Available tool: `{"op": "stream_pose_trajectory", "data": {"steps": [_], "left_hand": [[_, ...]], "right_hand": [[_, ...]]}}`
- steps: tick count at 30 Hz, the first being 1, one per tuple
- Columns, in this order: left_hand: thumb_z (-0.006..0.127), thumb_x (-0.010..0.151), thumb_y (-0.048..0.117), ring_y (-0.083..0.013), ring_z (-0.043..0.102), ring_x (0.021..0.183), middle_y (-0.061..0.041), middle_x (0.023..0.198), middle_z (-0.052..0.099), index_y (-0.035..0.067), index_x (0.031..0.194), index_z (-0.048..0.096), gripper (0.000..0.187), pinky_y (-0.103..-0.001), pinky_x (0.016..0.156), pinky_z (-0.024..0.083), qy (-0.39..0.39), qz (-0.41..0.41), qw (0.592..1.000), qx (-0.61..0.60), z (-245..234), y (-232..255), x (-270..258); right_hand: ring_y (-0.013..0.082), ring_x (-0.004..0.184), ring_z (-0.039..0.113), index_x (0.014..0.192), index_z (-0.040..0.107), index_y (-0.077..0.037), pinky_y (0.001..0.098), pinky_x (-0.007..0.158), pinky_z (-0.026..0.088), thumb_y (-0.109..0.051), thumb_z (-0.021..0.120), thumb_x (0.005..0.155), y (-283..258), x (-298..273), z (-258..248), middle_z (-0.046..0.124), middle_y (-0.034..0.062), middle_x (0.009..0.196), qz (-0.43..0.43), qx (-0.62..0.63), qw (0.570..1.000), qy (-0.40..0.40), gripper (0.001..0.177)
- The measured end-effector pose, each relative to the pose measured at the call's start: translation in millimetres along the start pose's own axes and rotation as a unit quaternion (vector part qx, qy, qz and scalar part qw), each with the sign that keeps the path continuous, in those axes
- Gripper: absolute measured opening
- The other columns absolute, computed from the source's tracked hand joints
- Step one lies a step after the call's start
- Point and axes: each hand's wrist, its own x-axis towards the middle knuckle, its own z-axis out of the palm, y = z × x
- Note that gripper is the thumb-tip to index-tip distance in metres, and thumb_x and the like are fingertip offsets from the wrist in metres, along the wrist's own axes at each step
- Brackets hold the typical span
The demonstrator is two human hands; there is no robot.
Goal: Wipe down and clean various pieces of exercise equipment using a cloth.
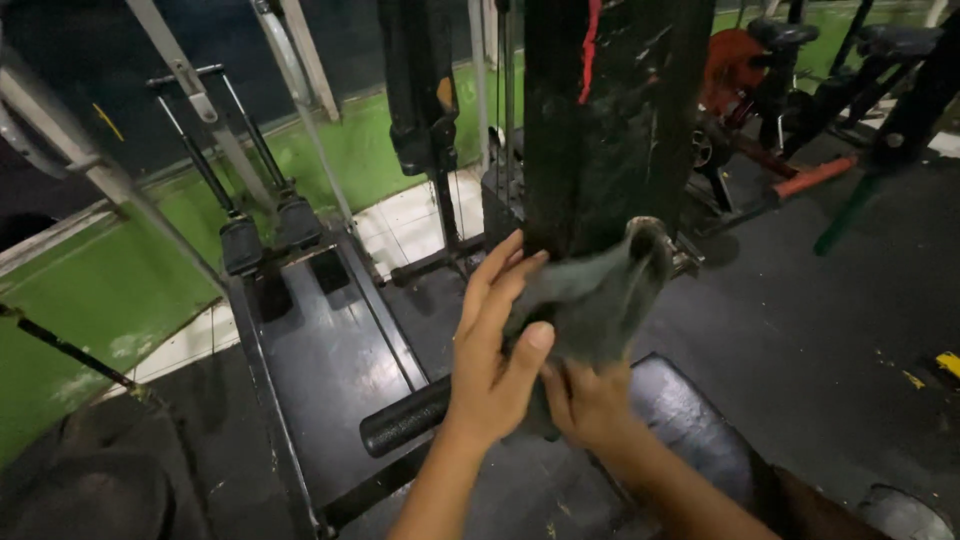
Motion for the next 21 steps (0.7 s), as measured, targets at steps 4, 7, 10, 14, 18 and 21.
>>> {"op": "stream_pose_trajectory", "data": {"steps": [4,7,10,14,18,21], "left_hand": [[0.048,0.108,0.053,-0.0323,0.047,0.153,-0.021,0.165,0.044,0.001,0.149,0.055,0.066,-0.043,0.124,0.038,-0.007,-0.032,0.999,-0.014,-2.5,3.2,1.1],[0.049,0.108,0.05,-0.0307,0.045,0.15,-0.02,0.161,0.046,-0.002,0.153,0.045,0.069,-0.042,0.124,0.036,0.005,-0.043,0.996,-0.08,-2.5,-3.5,1.7],[0.05,0.109,0.048,-0.0288,0.046,0.146,-0.019,0.157,0.047,-0.003,0.155,0.04,0.07,-0.042,0.124,0.034,0.011,-0.071,0.988,-0.14,-0.9,-4.6,-0.5],[0.049,0.11,0.048,-0.0295,0.046,0.15,-0.018,0.16,0.046,-0.003,0.155,0.042,0.069,-0.041,0.126,0.035,0.009,-0.027,0.997,-0.073,-3.5,2.0,2.0],[0.047,0.11,0.05,-0.03,0.05,0.149,-0.018,0.166,0.044,0.001,0.146,0.053,0.062,-0.042,0.122,0.041,-0.014,-0.043,0.998,-0.038,-3.2,5.1,4.1],[0.047,0.108,0.052,-0.0315,0.05,0.148,-0.018,0.162,0.045,0.001,0.149,0.048,0.065,-0.044,0.119,0.044,0.005,-0.051,0.997,-0.056,-2.4,5.5,7.9]], "right_hand": [[0.0526,0.134,0.047,0.134,0.057,0.002,0.0626,0.117,0.032,-0.021,0.067,0.095,18.4,6.8,4.4,0.052,0.0305,0.142,0.042,0.028,0.999,-0.015,0.046],[0.0505,0.145,0.028,0.15,0.037,-0.005,0.0606,0.121,0.03,-0.034,0.07,0.098,7.0,92.0,-21.8,0.023,0.0285,0.156,0.012,-0.023,0.999,0.021,0.068],[0.0438,0.159,0.009,0.166,0.017,-0.015,0.0536,0.131,0.025,-0.047,0.07,0.107,4.8,143.2,-36.9,-0.005,0.0202,0.172,-0.024,-0.057,0.997,0.055,0.086],[0.0476,0.161,0.012,0.171,0.019,-0.009,0.0569,0.13,0.019,-0.036,0.063,0.111,-7.2,122.6,-26.6,0.005,0.0247,0.17,-0.002,-0.05,0.995,0.083,0.079],[0.0551,0.161,0.013,0.166,0.02,-0.004,0.0654,0.132,0.018,-0.024,0.059,0.107,9.4,15.0,4.7,0.007,0.0319,0.17,0.002,-0.001,0.998,0.062,0.073],[0.0531,0.161,0.015,0.164,0.023,-0.009,0.0657,0.134,0.018,-0.013,0.051,0.102,24.6,-5.5,12.7,0.012,0.0294,0.171,-0.02,0.035,0.997,0.065,0.069]]}}
